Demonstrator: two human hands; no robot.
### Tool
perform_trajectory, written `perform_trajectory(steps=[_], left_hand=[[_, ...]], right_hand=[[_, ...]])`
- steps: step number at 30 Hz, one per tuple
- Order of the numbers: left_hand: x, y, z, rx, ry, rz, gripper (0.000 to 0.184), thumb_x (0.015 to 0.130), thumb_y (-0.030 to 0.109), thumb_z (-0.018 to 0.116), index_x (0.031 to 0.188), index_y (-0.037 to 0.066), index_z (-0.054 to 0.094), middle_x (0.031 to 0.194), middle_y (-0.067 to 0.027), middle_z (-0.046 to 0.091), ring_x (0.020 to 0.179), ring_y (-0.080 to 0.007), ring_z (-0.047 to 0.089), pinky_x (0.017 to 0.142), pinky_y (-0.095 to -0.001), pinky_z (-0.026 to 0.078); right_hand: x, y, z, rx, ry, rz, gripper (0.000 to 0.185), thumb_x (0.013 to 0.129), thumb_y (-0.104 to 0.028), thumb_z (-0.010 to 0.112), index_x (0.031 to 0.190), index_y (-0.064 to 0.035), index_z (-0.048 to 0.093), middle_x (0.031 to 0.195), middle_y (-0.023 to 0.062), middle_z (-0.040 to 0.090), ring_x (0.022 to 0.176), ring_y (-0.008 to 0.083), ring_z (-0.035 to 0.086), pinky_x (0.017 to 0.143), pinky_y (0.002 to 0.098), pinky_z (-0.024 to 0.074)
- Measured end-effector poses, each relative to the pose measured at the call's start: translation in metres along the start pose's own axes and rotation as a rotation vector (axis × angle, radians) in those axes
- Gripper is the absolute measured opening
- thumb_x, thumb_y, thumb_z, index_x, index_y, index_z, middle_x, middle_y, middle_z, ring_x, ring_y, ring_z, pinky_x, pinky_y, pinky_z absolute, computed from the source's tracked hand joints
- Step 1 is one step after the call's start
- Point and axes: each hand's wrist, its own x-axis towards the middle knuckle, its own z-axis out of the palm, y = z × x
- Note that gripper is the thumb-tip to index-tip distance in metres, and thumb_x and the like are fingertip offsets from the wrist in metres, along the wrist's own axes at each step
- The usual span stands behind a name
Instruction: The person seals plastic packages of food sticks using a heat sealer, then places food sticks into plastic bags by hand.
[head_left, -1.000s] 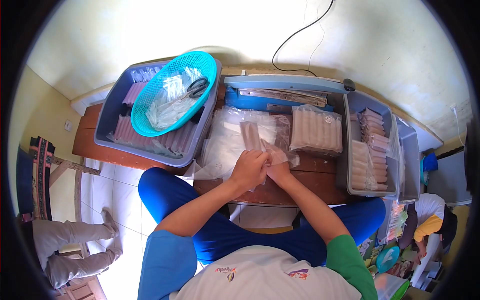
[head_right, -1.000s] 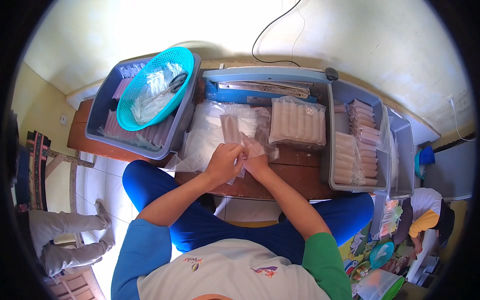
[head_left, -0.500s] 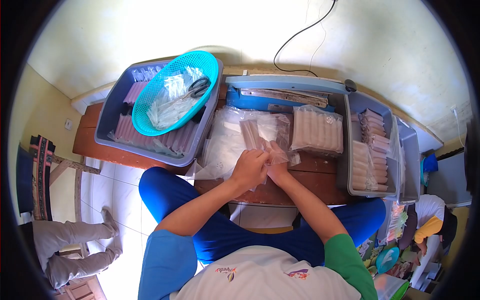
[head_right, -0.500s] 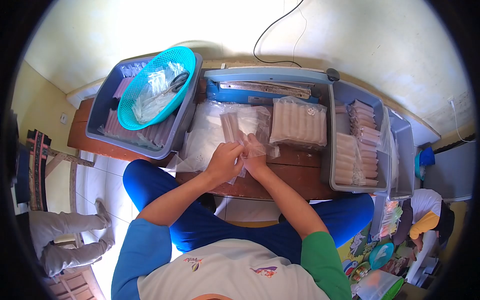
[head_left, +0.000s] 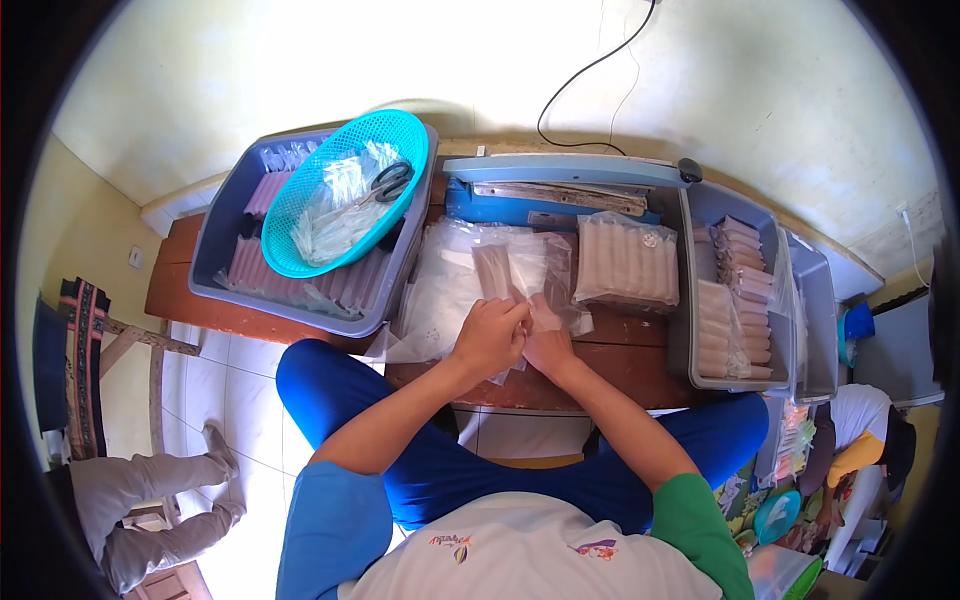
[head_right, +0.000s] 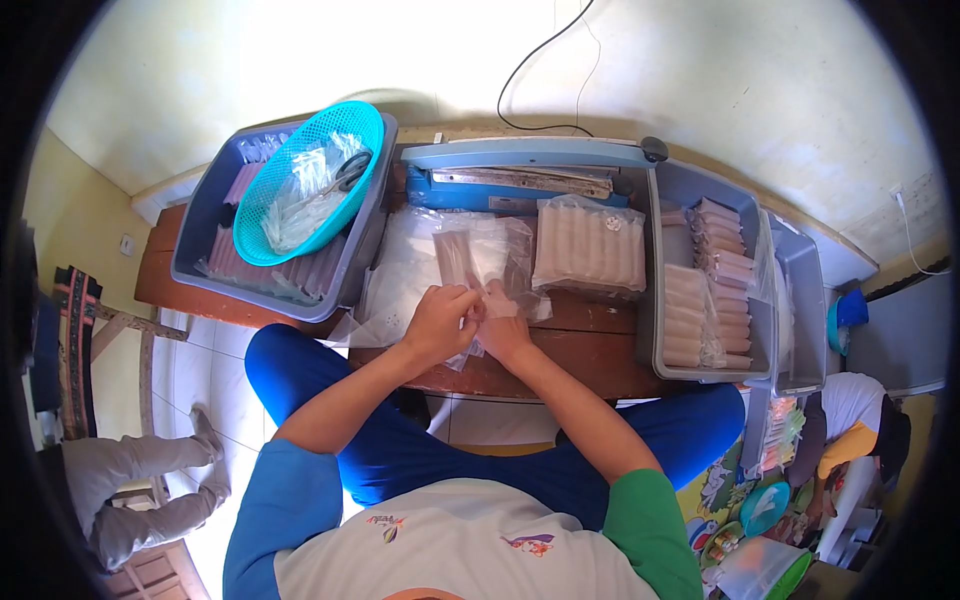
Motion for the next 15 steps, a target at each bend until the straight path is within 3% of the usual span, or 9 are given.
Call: perform_trajectory(steps=[3, 5, 6, 8, 15], left_hand=[[0.000, 0.000, 0.000, -0.065, 0.013, 0.056, 0.014, 0.071, 0.006, 0.064, 0.085, 0.009, 0.059, 0.078, -0.0074, 0.058, 0.078, -0.0288, 0.058, 0.072, -0.0407, 0.041], [0.001, 0.004, -0.002, -0.058, 0.002, 0.050, 0.013, 0.072, 0.008, 0.065, 0.084, 0.009, 0.060, 0.077, -0.0070, 0.058, 0.077, -0.0279, 0.058, 0.071, -0.0402, 0.041], [0.001, 0.007, -0.003, -0.051, -0.010, 0.042, 0.013, 0.073, 0.009, 0.067, 0.084, 0.009, 0.060, 0.077, -0.0066, 0.058, 0.075, -0.0269, 0.058, 0.071, -0.0397, 0.041], [0.002, 0.012, -0.002, -0.102, -0.033, 0.009, 0.013, 0.075, 0.010, 0.069, 0.085, 0.009, 0.061, 0.076, -0.0068, 0.058, 0.074, -0.0258, 0.058, 0.070, -0.0389, 0.042], [0.036, 0.034, 0.002, -0.386, -0.103, -0.074, 0.021, 0.078, 0.012, 0.076, 0.093, 0.002, 0.066, 0.080, -0.0093, 0.064, 0.076, -0.0191, 0.061, 0.071, -0.0319, 0.049]], right_hand=[[-0.016, -0.005, -0.012, -0.009, -0.019, 0.003, 0.048, 0.085, -0.018, 0.062, 0.132, -0.0110, 0.054, 0.100, 0.0178, 0.056, 0.081, 0.0392, 0.065, 0.067, 0.0493, 0.0527], [-0.027, -0.004, -0.025, 0.054, -0.039, -0.044, 0.028, 0.086, -0.017, 0.064, 0.111, -0.0064, 0.063, 0.095, 0.0185, 0.059, 0.079, 0.0402, 0.064, 0.068, 0.0498, 0.0526], [-0.031, -0.003, -0.032, 0.052, -0.034, -0.038, 0.028, 0.086, -0.017, 0.064, 0.111, -0.0064, 0.063, 0.095, 0.0185, 0.059, 0.079, 0.0402, 0.064, 0.068, 0.0498, 0.0526], [-0.039, -0.002, -0.047, 0.019, -0.045, -0.118, 0.016, 0.086, -0.018, 0.063, 0.096, -0.0051, 0.066, 0.089, 0.0160, 0.063, 0.076, 0.0375, 0.065, 0.066, 0.0473, 0.0530], [-0.046, 0.000, -0.130, 0.041, 0.090, -0.122, 0.011, 0.086, -0.017, 0.065, 0.087, -0.0062, 0.067, 0.081, 0.0115, 0.065, 0.072, 0.0332, 0.065, 0.063, 0.0432, 0.0529]])
